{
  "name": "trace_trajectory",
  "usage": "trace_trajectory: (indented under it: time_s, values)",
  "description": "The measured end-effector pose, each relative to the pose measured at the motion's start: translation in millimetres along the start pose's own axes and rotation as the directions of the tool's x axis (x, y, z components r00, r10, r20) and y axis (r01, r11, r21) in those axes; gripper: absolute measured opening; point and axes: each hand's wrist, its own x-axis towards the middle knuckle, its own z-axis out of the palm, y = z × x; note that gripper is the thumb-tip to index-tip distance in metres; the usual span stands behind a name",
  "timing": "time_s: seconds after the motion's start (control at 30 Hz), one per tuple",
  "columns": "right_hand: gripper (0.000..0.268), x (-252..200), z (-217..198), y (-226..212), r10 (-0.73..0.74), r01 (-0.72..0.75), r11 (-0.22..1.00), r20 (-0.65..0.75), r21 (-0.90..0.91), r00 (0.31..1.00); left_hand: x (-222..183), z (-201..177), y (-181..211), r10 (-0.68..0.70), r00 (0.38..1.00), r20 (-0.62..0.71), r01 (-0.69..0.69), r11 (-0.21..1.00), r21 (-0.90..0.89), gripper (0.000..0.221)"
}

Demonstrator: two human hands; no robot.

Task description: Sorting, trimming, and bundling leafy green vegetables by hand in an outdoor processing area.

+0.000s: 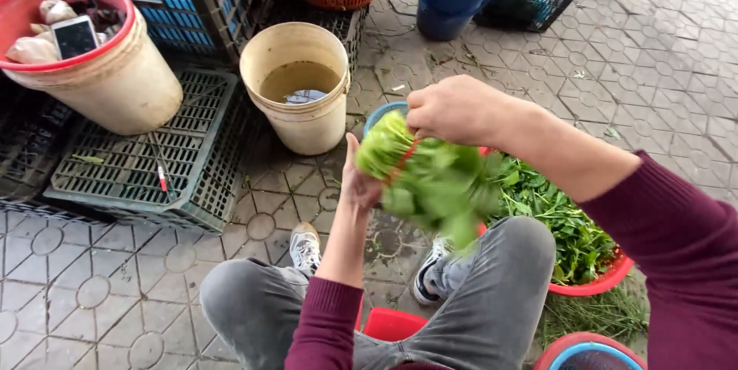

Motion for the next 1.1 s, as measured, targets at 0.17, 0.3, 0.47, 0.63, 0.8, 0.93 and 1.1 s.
trace_trajectory:
  time_s: [0.17,0.3,0.47,0.63,0.8,0.93,1.1]
  values:
    - [0.022,9,42,-4,-0.071,0.046,0.936,-0.058,-0.35,0.996,-5,-61,-17,0.04,0.996,-0.086,-0.017,0.968,0.252,0.06]
    - [0.025,-8,45,10,-0.046,0.021,0.955,-0.08,-0.297,0.996,-10,-58,-61,-0.097,0.951,0.295,-0.006,0.944,0.329,0.03]
    - [0.028,-14,-25,-17,0.105,-0.105,0.994,-0.036,0.015,0.994,-14,39,-42,-0.175,0.913,0.368,0.203,0.979,-0.038,0.056]
    - [0.027,-12,-7,-5,0.06,-0.087,0.976,0.14,0.198,0.988,7,-30,14,-0.057,0.995,0.078,0.052,0.996,0.067,0.056]
    - [0.018,0,55,-17,-0.008,0.012,0.993,0.037,-0.115,0.999,-28,-51,21,0.265,0.964,0.019,-0.259,0.922,0.286,0.054]
    - [0.019,6,91,0,-0.017,-0.017,0.959,-0.114,-0.283,0.993,-67,-19,-41,0.541,0.836,-0.095,-0.437,0.761,0.48,0.049]
    - [0.023,-5,105,5,0.029,-0.088,0.951,-0.198,-0.297,0.98,-92,-10,-118,0.153,0.858,0.491,-0.514,0.251,0.82,0.042]
